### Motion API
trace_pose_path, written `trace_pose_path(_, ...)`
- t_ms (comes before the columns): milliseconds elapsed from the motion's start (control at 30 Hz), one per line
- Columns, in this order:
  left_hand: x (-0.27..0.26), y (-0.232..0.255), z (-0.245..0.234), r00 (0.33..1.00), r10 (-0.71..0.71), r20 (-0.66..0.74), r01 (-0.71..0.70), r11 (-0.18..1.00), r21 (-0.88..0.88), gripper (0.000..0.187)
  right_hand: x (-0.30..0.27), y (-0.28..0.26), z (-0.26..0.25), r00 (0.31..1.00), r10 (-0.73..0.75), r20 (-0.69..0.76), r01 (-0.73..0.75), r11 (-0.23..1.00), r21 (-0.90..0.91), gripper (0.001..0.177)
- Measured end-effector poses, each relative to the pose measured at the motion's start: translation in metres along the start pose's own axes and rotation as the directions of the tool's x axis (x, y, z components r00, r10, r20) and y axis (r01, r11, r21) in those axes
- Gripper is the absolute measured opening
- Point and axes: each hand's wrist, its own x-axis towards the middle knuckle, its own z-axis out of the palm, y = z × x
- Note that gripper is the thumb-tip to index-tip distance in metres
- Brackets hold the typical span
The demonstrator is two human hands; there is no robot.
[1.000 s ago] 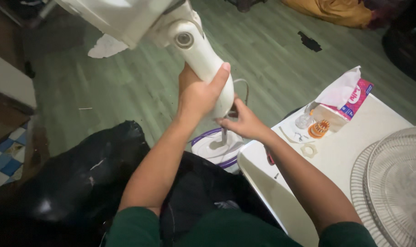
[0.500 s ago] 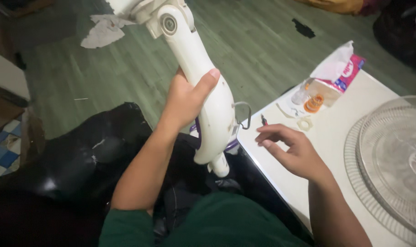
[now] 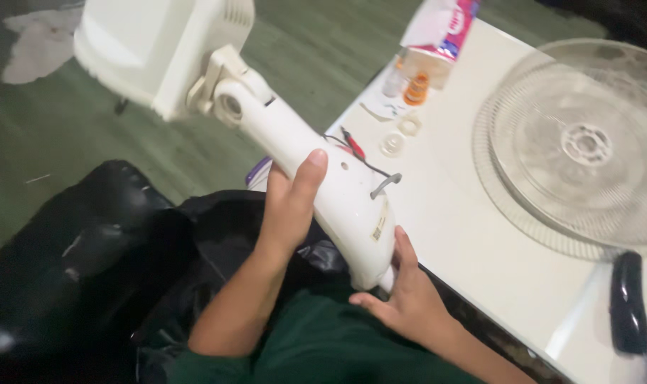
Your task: The person uses a screwdriver to remove screws from the rear housing of a white electric fan. They detach the housing and place it on the table, then continue to unscrew additional fasteners from the fan's motor assembly.
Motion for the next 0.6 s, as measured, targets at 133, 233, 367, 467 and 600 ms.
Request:
trace_pose_path(133,-0.018,-0.026,0.025,0.998,-0.064,-0.003,0.064,0.998,-0.02,0.037,-0.023,0.014,-0.018,0.957,0.28,-0.078,-0.288,0.951,-0.113,0.13)
trace_pose_path(233,-0.03,-0.05,0.046,0.996,-0.083,0.035,0.082,0.996,0.034,0.043,-0.044,0.03,-0.048,0.939,0.339,-0.063,-0.344,0.935,-0.086,0.123)
trace_pose_path(367,-0.05,-0.08,0.078,0.983,-0.075,0.168,0.047,0.985,0.164,0.052,-0.082,0.059,-0.104,0.928,0.371,-0.015,-0.371,0.928,0.02,0.113)
trace_pose_path(467,-0.064,-0.1,0.094,0.952,-0.044,0.304,-0.023,0.977,0.213,0.061,-0.112,0.087,-0.137,0.944,0.329,-0.007,-0.329,0.944,0.005,0.111)
trace_pose_path(600,-0.061,-0.134,0.098,0.88,-0.105,0.463,0.049,0.99,0.132,0.066,-0.158,0.114,-0.178,0.907,0.421,0.007,-0.419,0.903,0.096,0.108)
